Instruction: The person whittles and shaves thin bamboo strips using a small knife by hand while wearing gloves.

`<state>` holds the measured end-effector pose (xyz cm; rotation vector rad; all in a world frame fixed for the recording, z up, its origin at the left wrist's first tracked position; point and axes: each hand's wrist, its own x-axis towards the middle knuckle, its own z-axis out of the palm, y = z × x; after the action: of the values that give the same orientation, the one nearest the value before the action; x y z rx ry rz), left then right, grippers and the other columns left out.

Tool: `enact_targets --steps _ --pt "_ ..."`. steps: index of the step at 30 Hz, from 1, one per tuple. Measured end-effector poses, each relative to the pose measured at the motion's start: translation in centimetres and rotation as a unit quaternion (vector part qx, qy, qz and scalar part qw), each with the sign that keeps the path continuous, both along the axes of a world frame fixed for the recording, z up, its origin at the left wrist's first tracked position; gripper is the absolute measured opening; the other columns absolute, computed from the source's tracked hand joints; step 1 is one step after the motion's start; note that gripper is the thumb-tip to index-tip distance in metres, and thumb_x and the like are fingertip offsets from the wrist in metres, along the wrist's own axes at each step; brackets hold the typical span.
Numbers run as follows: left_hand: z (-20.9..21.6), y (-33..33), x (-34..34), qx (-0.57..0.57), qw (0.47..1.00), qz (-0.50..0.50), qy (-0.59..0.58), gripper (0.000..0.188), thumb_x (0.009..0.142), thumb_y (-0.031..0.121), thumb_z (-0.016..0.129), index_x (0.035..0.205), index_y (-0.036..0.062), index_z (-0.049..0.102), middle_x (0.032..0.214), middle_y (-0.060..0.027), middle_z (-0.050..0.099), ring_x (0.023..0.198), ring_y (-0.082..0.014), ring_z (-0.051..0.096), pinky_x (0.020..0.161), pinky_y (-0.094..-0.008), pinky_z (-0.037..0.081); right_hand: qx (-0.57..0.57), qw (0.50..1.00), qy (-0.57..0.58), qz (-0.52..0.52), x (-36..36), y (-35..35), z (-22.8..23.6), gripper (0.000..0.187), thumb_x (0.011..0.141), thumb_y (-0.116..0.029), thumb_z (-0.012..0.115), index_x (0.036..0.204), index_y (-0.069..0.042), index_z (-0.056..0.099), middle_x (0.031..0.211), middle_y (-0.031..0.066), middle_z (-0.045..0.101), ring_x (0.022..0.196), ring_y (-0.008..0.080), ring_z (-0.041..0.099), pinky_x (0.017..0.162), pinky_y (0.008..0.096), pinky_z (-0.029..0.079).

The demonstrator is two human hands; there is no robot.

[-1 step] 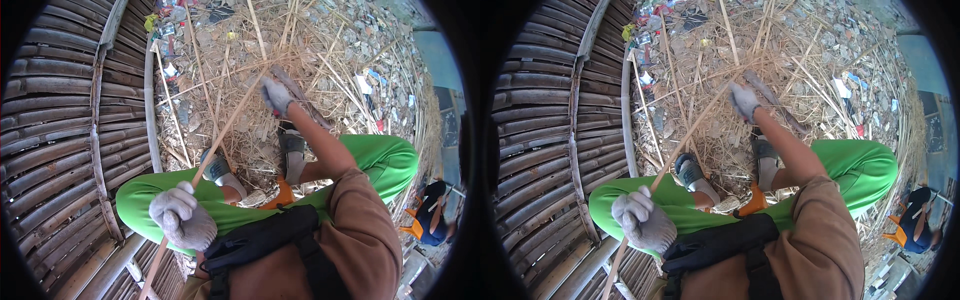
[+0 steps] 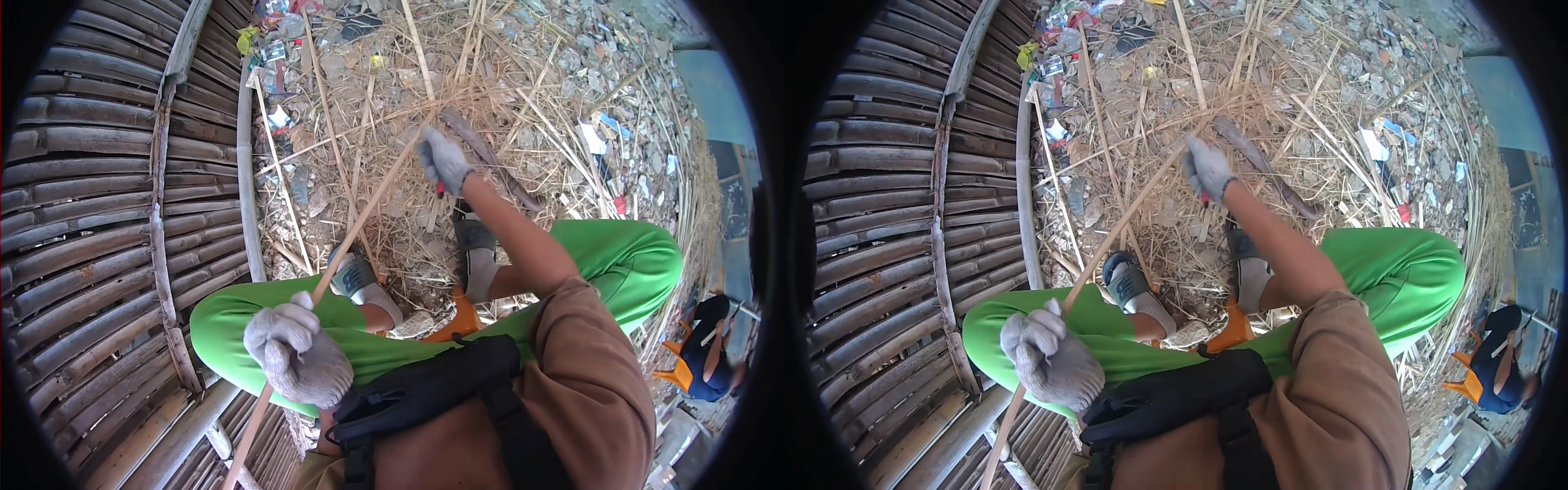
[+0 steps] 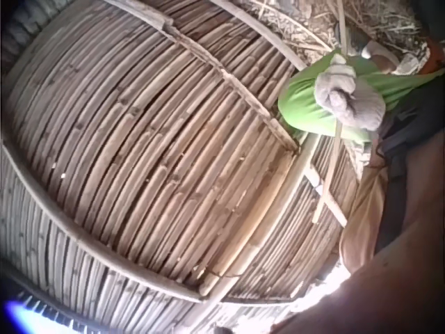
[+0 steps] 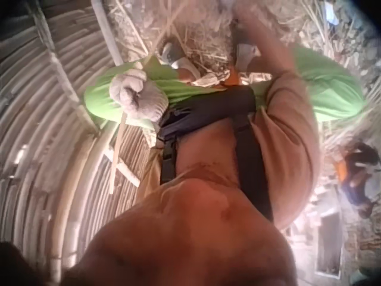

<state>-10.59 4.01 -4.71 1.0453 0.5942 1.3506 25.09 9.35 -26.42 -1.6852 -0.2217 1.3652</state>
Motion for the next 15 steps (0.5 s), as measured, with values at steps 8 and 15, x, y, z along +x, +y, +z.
enact_targets --steps 8,15 --pt "2.9 -3.6 -1.6 -0.052 0.98 0.09 -0.169 0.045 0.097 0.023 0.071 0.132 -0.0046 0.064 0.111 -0.0163 0.078 0.117 -0.0405 0.069 0.131 -0.0734 0.02 0.134 0.966 0.192 -0.11 -5.9 0.4 8.7 0.03 0.103 -0.039 0.069 0.094 -0.011 0.062 0.066 0.0027 0.06 0.044 0.0135 0.052 0.04 0.0303 0.043" --pt "5.4 -7.6 -2.6 -0.328 0.917 -0.045 -0.221 0.064 0.094 0.035 0.076 0.14 -0.007 0.06 0.141 -0.0276 0.063 0.139 -0.0448 0.056 0.128 -0.0699 0.029 0.208 0.978 -0.014 -0.004 -3.0 -0.2 21.3 0.035 0.104 -0.04 0.067 0.102 -0.005 0.063 0.072 0.0049 0.062 0.05 0.0153 0.056 0.043 0.0324 0.046"
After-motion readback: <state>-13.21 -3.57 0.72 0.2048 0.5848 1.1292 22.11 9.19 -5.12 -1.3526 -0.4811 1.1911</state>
